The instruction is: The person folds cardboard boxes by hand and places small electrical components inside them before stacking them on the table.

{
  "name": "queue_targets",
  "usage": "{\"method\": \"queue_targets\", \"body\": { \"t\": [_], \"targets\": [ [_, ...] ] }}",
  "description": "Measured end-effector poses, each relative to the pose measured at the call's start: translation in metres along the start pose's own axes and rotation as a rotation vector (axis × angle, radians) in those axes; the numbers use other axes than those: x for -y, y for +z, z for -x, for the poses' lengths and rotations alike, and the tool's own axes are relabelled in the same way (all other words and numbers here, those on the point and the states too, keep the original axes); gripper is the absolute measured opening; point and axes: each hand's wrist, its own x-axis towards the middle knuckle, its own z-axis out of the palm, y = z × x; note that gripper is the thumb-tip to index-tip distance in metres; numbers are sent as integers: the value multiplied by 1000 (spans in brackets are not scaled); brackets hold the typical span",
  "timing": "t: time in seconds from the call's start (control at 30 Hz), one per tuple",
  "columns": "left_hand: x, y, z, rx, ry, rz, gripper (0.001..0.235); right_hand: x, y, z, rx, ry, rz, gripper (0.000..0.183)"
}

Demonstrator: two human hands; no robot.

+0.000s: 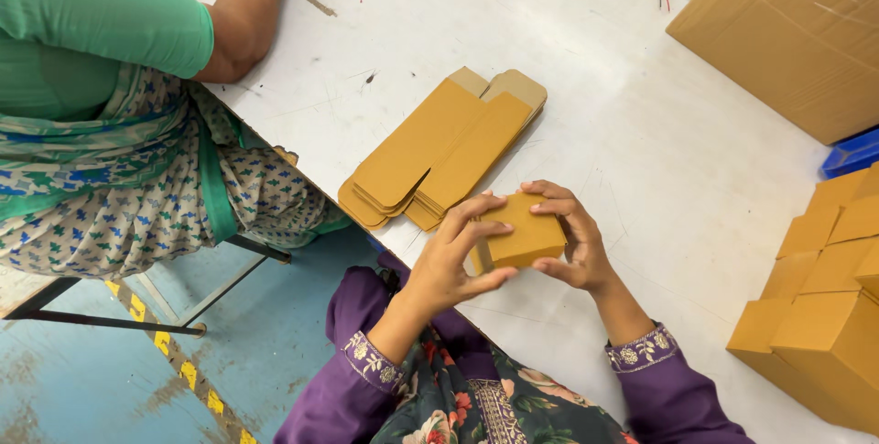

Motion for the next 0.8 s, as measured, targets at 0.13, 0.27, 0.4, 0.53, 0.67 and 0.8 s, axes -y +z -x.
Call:
{"method": "queue_targets", "body": {
  "t": [0.13,0.27,0.4,0.53,0.67,0.8],
  "targets": [
    [4,2,-1,-37,53,-129,53,1,-3,0,-4,-25,63,63],
    [-4,6,0,-107,4,-122,52,2,-1,-4,-30,-19,-47,60],
    [-15,11,-1,-157,-15,-185,32,6,-3,-5,-39,-11,-13,47],
    [-25,13,1,-171,-53,-151,25,8,0,-4,-26,-27,-49,41],
    [-28,16,0,-177,-75,-184,24,8,1,-2,-45,4,3,44],
    [-30,15,0,-167,-35,-214,23,13,0,-2,-34,8,3,42]
  ]
}}
